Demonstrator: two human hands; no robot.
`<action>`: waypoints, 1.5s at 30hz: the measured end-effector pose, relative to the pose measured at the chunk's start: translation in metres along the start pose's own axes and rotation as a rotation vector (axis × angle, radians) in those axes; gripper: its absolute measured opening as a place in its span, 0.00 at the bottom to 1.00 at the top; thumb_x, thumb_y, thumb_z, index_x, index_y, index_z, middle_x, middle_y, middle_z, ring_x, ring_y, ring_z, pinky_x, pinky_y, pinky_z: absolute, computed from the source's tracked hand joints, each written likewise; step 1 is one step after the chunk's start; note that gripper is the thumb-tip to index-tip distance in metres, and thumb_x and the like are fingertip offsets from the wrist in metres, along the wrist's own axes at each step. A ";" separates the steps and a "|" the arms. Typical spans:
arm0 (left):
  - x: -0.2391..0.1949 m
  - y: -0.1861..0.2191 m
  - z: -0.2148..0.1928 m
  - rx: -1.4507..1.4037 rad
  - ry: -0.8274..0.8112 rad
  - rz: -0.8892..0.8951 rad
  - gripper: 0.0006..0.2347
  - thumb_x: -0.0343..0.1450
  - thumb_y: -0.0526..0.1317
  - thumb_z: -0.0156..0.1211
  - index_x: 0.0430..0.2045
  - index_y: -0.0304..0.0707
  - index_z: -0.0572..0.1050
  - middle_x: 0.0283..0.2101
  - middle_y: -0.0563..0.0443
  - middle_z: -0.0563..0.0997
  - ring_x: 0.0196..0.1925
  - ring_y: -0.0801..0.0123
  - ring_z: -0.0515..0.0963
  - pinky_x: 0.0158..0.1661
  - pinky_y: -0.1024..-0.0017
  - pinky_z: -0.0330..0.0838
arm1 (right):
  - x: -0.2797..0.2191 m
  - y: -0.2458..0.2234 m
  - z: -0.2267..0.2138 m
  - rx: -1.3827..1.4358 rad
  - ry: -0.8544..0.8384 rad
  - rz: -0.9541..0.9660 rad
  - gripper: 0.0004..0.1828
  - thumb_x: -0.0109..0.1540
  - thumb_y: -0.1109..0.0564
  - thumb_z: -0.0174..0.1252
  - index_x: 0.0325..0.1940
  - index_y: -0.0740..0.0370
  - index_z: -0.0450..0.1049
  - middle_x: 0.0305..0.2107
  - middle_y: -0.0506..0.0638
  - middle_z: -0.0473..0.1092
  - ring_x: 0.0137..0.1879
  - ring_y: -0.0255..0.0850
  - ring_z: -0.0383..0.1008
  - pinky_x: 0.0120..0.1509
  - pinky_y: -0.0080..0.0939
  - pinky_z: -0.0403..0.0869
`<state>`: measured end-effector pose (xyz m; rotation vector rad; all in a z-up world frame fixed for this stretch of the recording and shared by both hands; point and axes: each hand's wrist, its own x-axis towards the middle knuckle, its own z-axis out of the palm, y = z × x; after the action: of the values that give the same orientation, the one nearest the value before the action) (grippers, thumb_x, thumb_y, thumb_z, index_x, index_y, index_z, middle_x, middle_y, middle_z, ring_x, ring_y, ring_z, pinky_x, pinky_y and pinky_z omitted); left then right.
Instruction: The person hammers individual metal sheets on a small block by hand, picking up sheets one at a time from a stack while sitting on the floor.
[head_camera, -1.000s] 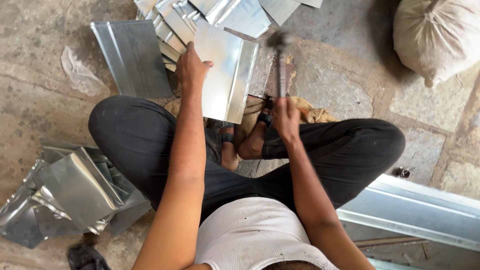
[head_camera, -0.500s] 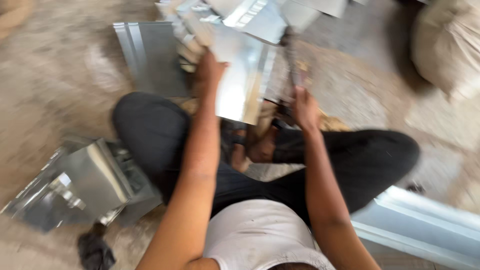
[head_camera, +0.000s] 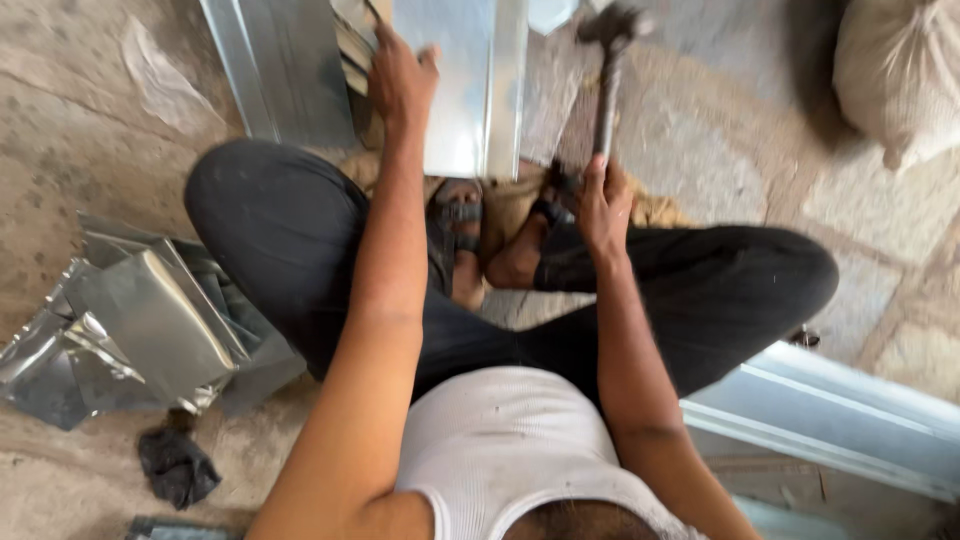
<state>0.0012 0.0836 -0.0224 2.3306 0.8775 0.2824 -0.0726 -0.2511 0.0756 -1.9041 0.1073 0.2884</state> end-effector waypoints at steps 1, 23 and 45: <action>-0.006 -0.005 0.007 -0.002 -0.054 -0.057 0.31 0.70 0.52 0.71 0.56 0.24 0.64 0.41 0.32 0.83 0.39 0.48 0.86 0.32 0.59 0.83 | -0.010 0.002 -0.001 -0.028 0.024 -0.026 0.23 0.76 0.42 0.45 0.37 0.62 0.66 0.20 0.42 0.61 0.23 0.29 0.59 0.24 0.33 0.61; 0.000 -0.002 -0.017 -0.211 0.319 -0.009 0.16 0.76 0.43 0.61 0.52 0.31 0.68 0.36 0.37 0.84 0.36 0.48 0.86 0.33 0.53 0.78 | 0.001 0.051 0.011 0.136 -0.136 0.257 0.28 0.74 0.35 0.43 0.34 0.60 0.65 0.17 0.43 0.59 0.17 0.32 0.55 0.18 0.37 0.56; -0.111 0.081 -0.028 0.410 -0.502 0.648 0.22 0.72 0.45 0.63 0.60 0.38 0.69 0.65 0.39 0.71 0.59 0.50 0.77 0.61 0.45 0.65 | 0.029 0.067 -0.005 0.628 0.158 0.508 0.25 0.70 0.34 0.45 0.40 0.59 0.62 0.19 0.38 0.55 0.18 0.27 0.52 0.18 0.31 0.55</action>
<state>-0.0515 -0.0224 0.0522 2.8236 -0.0935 -0.2467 -0.0582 -0.2774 0.0087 -1.2476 0.7104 0.3896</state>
